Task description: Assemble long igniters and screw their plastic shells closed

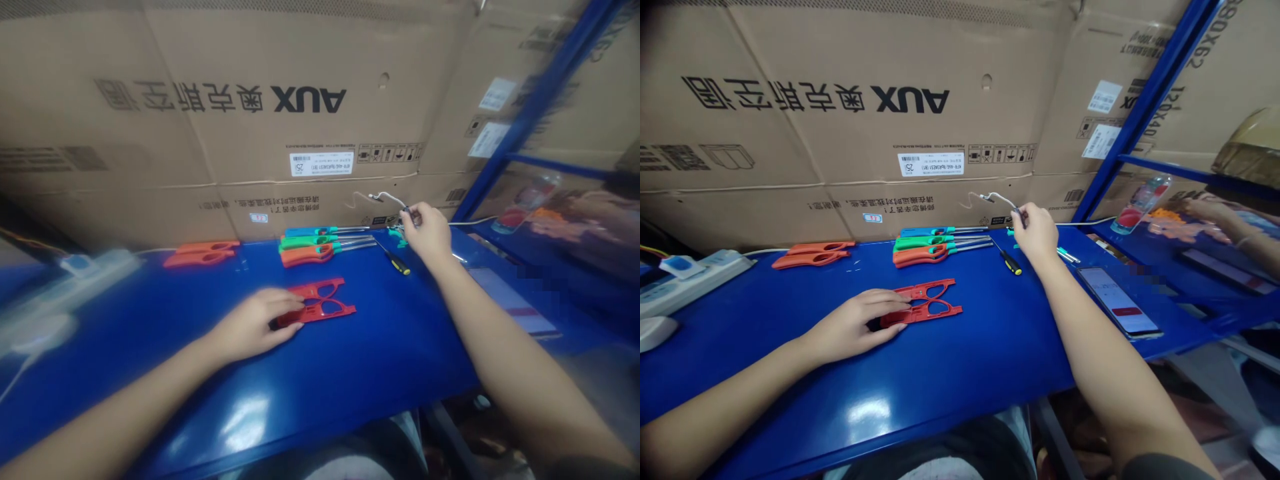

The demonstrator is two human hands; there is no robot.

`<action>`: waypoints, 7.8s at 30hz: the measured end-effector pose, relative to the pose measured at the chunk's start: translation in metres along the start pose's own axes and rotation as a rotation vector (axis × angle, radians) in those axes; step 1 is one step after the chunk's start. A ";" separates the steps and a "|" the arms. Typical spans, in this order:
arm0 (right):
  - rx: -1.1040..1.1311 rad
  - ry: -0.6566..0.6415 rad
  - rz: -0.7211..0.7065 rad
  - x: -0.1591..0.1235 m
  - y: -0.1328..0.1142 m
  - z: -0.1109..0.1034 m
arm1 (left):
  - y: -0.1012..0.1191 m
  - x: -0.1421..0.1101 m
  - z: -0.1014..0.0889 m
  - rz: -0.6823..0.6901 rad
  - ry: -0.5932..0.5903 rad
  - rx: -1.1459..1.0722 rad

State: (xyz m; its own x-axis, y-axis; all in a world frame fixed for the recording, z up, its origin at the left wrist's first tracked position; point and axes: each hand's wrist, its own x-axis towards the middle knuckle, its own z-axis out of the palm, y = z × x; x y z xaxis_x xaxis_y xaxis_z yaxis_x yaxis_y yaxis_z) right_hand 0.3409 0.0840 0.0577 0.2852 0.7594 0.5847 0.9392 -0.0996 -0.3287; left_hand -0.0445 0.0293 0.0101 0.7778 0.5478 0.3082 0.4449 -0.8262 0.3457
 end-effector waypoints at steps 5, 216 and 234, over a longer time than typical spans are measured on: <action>0.242 -0.060 -0.242 -0.013 -0.023 0.008 | 0.000 -0.003 -0.019 0.022 -0.077 0.039; 0.593 -0.798 -0.730 -0.114 -0.087 0.000 | 0.003 0.001 0.011 0.000 0.230 -0.166; 0.661 -0.831 -0.680 -0.113 -0.082 0.007 | 0.003 0.000 0.012 -0.013 0.220 -0.182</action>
State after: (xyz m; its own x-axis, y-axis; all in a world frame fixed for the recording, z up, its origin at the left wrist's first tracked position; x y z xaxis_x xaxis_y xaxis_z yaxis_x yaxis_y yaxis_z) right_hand 0.2301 0.0103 0.0134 -0.6488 0.7290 0.2180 0.5051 0.6269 -0.5932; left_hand -0.0380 0.0252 0.0010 0.6487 0.5903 0.4803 0.3523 -0.7924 0.4980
